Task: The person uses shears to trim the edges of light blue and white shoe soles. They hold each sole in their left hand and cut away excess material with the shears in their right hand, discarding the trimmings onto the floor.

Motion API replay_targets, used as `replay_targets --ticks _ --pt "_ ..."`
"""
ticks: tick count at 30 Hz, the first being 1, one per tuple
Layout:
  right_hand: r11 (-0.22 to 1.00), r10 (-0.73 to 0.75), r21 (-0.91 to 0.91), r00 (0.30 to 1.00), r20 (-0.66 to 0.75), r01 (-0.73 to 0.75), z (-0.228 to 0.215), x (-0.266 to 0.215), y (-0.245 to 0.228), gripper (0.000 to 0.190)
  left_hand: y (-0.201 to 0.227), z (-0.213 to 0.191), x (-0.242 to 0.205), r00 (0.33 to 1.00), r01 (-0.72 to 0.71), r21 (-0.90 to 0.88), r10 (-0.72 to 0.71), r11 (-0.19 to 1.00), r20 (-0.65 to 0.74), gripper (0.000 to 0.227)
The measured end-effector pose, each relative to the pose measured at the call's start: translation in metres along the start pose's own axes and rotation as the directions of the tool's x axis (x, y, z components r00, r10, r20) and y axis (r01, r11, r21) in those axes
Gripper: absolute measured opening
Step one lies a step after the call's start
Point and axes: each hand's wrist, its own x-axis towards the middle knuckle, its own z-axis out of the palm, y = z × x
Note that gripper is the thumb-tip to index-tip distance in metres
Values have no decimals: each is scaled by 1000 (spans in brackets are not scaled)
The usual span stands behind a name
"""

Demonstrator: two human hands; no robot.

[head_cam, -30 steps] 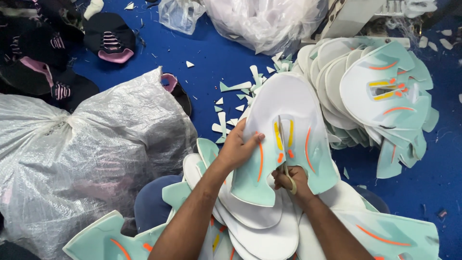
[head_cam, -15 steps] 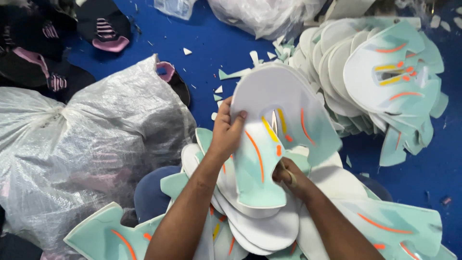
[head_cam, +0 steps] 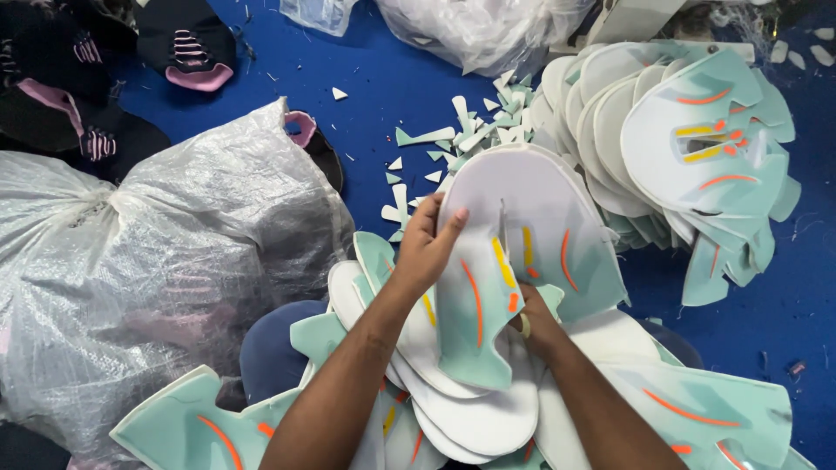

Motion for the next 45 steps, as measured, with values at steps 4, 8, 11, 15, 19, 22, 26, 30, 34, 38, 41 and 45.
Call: replay_targets --ticks 4,8,11,15,19,22,26,30,34,38,41,45 --pt "997 77 18 997 13 -77 15 0 -16 48 -1 -2 1 995 -46 43 50 998 -87 33" --pt "905 267 384 947 -180 -182 19 -3 -22 52 -20 6 -2 998 -2 80 7 997 -63 26" --pt "910 193 404 958 -210 -95 10 -8 -29 44 -6 19 -9 987 157 55 -158 986 19 27" --pt "970 48 245 983 -178 -3 10 -9 -40 30 4 17 -14 839 482 186 -512 856 183 35" --pt "989 100 126 969 -225 -73 7 -4 -40 25 23 -4 -4 833 472 309 -533 825 151 39" --pt "993 117 5 969 -216 -119 18 -6 -58 24 35 -19 5 916 397 229 -400 889 -34 39" --pt "952 193 -223 976 -105 -212 9 -12 -38 22 33 -33 4 987 22 241 17 970 -159 42" --pt "985 92 -150 996 8 -90 1 -15 -14 28 54 -14 -5 999 9 436 -30 900 43 45" --pt "925 215 348 965 -152 -152 15 -17 -22 41 44 -7 -3 987 80 401 -129 913 98 45" --pt "958 176 248 979 -102 -146 -5 -11 17 35 24 -4 -3 1000 -1 420 -6 908 16 45" --pt "984 113 143 992 -48 -105 -3 -8 22 35 24 -2 -4 1000 4 434 -1 901 -7 44" --pt "968 119 234 988 -95 -94 16 -9 -9 40 20 -1 -6 998 32 404 -51 914 35 37"
